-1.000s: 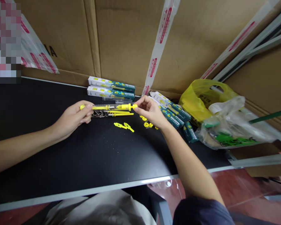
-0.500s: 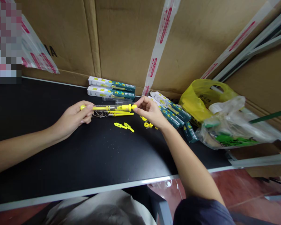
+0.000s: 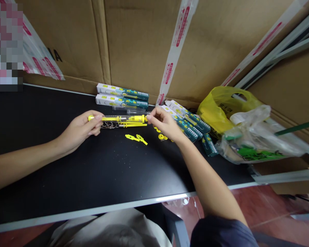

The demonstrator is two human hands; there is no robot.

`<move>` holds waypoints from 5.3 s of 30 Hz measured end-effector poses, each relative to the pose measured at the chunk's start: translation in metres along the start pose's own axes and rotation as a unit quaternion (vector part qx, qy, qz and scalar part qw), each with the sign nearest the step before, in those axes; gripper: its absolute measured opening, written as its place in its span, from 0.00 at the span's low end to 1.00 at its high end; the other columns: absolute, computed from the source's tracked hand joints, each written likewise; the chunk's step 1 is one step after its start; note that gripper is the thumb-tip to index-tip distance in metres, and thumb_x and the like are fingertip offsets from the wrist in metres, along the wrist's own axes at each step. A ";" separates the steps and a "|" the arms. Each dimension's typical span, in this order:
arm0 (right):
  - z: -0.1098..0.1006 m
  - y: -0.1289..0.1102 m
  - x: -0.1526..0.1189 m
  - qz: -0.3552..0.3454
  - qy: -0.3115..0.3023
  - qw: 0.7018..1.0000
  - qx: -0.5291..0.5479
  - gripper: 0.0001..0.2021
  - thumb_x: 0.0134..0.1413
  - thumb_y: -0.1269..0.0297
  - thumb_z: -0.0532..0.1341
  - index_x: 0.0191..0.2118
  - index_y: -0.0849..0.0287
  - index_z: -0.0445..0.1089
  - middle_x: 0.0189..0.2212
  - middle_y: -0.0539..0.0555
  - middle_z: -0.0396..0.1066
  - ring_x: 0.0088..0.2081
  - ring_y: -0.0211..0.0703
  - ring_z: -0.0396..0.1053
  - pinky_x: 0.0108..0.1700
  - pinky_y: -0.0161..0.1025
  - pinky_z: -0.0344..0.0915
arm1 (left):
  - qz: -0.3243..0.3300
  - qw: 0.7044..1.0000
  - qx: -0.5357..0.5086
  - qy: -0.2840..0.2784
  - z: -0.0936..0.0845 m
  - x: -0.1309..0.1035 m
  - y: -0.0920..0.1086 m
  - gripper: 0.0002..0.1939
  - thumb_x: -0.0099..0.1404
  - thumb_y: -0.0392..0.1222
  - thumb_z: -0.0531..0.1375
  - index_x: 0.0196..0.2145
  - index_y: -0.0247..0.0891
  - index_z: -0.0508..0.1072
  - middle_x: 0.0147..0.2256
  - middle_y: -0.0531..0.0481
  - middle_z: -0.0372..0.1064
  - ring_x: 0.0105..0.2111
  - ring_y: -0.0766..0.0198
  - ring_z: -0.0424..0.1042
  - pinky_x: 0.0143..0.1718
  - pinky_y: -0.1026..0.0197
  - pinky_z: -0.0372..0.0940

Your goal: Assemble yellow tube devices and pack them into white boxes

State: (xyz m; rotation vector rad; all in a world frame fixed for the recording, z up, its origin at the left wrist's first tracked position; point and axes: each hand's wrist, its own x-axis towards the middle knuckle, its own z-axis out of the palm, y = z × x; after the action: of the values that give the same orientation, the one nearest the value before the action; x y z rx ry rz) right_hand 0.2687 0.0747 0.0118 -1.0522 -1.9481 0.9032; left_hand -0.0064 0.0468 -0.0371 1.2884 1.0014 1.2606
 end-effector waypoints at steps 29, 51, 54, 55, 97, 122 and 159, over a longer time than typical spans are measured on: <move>0.013 -0.016 -0.015 -0.010 -0.164 0.933 -0.321 0.10 0.52 0.60 0.67 0.39 0.58 0.73 0.31 0.51 0.69 0.31 0.38 0.65 0.32 0.36 0.57 | 0.000 1.000 0.012 0.025 -0.001 0.001 -0.002 0.08 0.67 0.44 0.57 0.34 0.36 0.66 0.22 0.59 0.54 0.19 0.74 0.53 0.23 0.67 0.55; 0.005 -0.006 -0.002 0.181 0.036 0.971 0.150 0.03 0.51 0.67 0.55 0.30 0.56 0.59 0.18 0.42 0.52 0.18 0.29 0.46 0.17 0.27 0.42 | 0.002 1.000 0.019 0.008 -0.002 0.001 -0.003 0.08 0.67 0.44 0.57 0.34 0.36 0.66 0.21 0.59 0.54 0.19 0.73 0.53 0.23 0.66 0.55; 0.008 -0.008 -0.001 0.187 0.049 0.955 0.223 0.05 0.47 0.69 0.58 0.31 0.57 0.61 0.19 0.43 0.56 0.19 0.30 0.53 0.17 0.26 0.49 | 0.009 1.000 0.027 0.001 -0.003 0.001 -0.005 0.09 0.67 0.45 0.57 0.35 0.36 0.67 0.20 0.60 0.53 0.18 0.73 0.52 0.23 0.65 0.55; 0.009 -0.008 -0.001 0.186 0.051 0.953 0.233 0.06 0.46 0.69 0.59 0.32 0.57 0.62 0.20 0.43 0.58 0.20 0.31 0.57 0.18 0.27 0.52 | 0.011 1.000 0.028 -0.001 -0.003 0.001 -0.006 0.09 0.67 0.46 0.57 0.36 0.36 0.67 0.19 0.60 0.52 0.18 0.72 0.52 0.23 0.65 0.55; 0.018 -0.007 -0.004 0.145 0.011 0.964 0.224 0.19 0.49 0.51 0.68 0.33 0.56 0.60 0.19 0.42 0.65 0.19 0.30 0.61 0.19 0.29 0.65 | 0.019 0.999 0.026 -0.004 -0.002 0.001 -0.006 0.10 0.66 0.47 0.58 0.35 0.37 0.67 0.19 0.60 0.52 0.18 0.72 0.52 0.23 0.66 0.55; 0.015 -0.006 -0.006 0.167 -0.001 0.979 0.117 0.21 0.56 0.44 0.60 0.27 0.57 0.60 0.17 0.45 0.64 0.13 0.28 0.56 0.10 0.26 0.53 | 0.010 1.000 0.021 0.005 -0.002 0.000 -0.004 0.09 0.66 0.46 0.58 0.35 0.37 0.67 0.20 0.60 0.53 0.18 0.72 0.52 0.23 0.65 0.55; 0.014 -0.011 -0.005 0.118 0.009 0.978 0.174 0.11 0.50 0.64 0.62 0.37 0.55 0.59 0.22 0.42 0.64 0.15 0.27 0.53 0.14 0.24 0.46 | 0.014 0.999 0.031 0.003 -0.001 0.001 -0.004 0.09 0.66 0.46 0.58 0.35 0.37 0.67 0.20 0.60 0.53 0.19 0.72 0.52 0.23 0.65 0.55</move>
State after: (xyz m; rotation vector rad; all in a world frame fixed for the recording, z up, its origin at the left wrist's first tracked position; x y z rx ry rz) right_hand 0.2546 0.0625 0.0131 -1.0878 -1.5935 1.3059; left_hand -0.0073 0.0480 -0.0413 1.3517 1.0366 1.2636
